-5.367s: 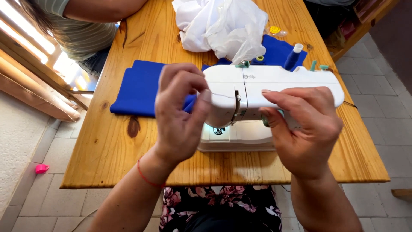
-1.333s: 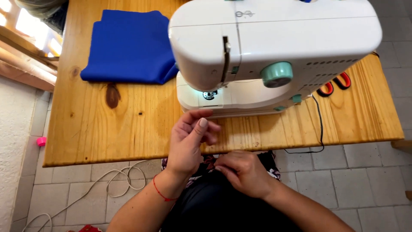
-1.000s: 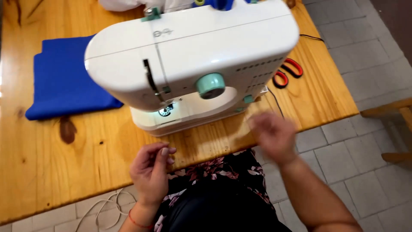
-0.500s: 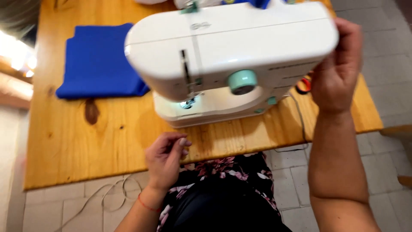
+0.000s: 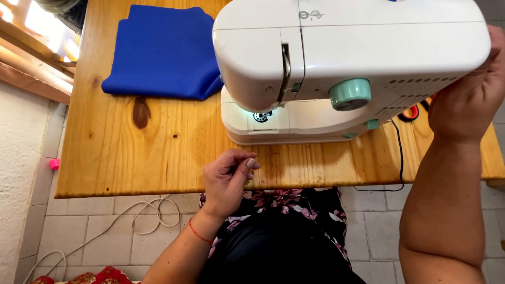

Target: Threading a sewing machine and setting up the bobbin for use.

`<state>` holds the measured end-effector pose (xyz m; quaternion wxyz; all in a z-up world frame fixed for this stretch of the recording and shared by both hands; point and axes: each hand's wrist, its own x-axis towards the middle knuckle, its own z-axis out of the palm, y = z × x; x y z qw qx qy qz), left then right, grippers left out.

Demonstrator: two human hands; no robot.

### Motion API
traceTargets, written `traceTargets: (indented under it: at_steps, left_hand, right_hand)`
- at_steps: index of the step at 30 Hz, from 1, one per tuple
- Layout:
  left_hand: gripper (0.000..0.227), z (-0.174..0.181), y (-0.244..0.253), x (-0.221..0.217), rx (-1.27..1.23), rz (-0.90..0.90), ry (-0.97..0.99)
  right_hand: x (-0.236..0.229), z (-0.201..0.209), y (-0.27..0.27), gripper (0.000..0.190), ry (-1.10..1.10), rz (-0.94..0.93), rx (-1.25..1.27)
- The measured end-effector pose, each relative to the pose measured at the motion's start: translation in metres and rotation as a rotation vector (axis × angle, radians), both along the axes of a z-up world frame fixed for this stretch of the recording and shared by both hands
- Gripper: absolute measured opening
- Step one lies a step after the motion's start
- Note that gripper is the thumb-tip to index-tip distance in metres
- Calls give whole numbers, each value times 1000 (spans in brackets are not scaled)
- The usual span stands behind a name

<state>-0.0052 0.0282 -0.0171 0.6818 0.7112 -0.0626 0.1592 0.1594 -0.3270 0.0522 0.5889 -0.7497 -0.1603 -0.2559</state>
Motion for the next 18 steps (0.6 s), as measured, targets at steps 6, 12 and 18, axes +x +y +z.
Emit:
traceTargets:
  at_steps: [6, 12, 18]
  left_hand:
    - [5, 0, -1, 0, 38, 15, 17]
    - [6, 1, -2, -1, 45, 18, 41]
    - [7, -2, -1, 1, 21, 64, 26]
  right_hand:
    - [-19, 20, 18, 77, 40, -138, -113]
    - [-78, -29, 94, 55, -823, -97, -469]
    - [-52, -32, 178, 32, -319, -152, -685]
